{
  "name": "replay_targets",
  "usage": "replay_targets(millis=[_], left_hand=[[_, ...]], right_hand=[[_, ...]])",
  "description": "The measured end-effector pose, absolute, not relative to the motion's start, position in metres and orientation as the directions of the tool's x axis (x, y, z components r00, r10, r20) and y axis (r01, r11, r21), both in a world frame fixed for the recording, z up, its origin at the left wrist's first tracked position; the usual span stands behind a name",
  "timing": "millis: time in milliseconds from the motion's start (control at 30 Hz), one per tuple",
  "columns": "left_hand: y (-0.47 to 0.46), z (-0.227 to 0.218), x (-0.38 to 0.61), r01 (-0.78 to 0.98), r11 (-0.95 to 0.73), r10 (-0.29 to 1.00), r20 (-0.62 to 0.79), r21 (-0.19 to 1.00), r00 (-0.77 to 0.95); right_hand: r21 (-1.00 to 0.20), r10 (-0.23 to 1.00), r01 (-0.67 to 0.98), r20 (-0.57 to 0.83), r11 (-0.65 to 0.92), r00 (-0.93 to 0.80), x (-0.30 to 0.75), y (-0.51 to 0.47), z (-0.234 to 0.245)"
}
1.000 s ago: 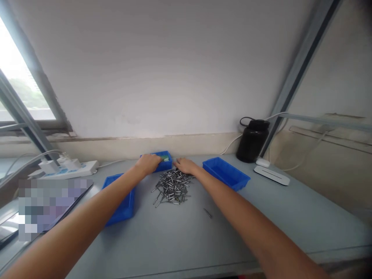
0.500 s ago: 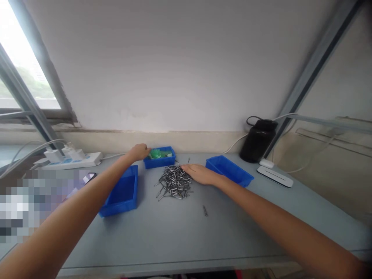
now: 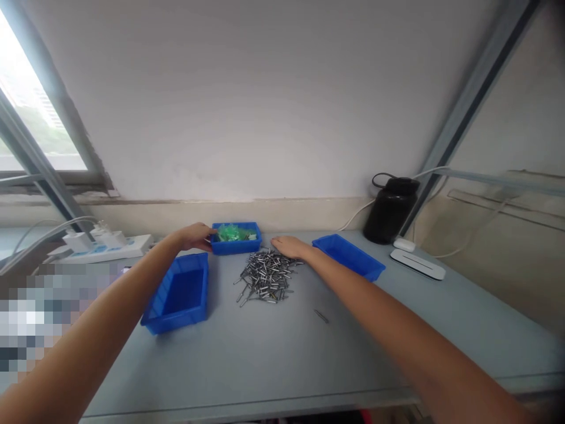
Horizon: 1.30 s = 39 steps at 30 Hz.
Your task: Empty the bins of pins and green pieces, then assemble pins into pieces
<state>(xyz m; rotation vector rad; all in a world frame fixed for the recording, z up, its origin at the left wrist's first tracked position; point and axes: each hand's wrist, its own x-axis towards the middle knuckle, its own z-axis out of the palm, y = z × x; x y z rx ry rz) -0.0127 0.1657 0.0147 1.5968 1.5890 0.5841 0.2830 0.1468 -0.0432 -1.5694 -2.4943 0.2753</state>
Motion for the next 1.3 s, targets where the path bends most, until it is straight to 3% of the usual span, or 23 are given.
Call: replay_targets(millis=[133,500,733,867,1033,1167,1300], left_hand=[[0.164,0.020,-0.023,0.525,0.140,0.972,-0.218,0.840,0.090],[0.148,0.023,-0.020,0.356,-0.007,0.996,-0.025,0.935,0.085],[0.134,0.011,0.013,0.272,-0.124,0.977,0.070,0.954,0.200],[0.128,0.008,0.023,0.266,-0.174,0.959,0.101,0.948,0.265],[0.118,0.009,0.033,0.271,-0.239,0.926,0.134,0.933,0.354],[0.107,0.011,0.042,0.286,-0.308,0.891,0.170,0.907,0.422],[0.100,0.012,0.044,0.324,-0.407,0.828,0.194,0.854,0.527]], right_hand=[[-0.321,0.876,0.822,0.052,0.470,-0.480,0.278,0.132,-0.038],[-0.465,0.823,0.710,0.079,0.529,-0.562,0.261,0.095,-0.031],[-0.468,0.773,0.637,0.187,0.613,-0.606,0.271,0.059,-0.028],[-0.405,0.749,0.632,0.297,0.661,-0.592,0.284,0.036,-0.030],[-0.395,0.750,0.646,0.453,0.653,-0.482,0.309,0.022,-0.025],[-0.454,0.769,0.683,0.586,0.572,-0.255,0.326,0.026,-0.018],[-0.498,0.777,0.685,0.608,0.532,-0.161,0.334,0.031,-0.018]])
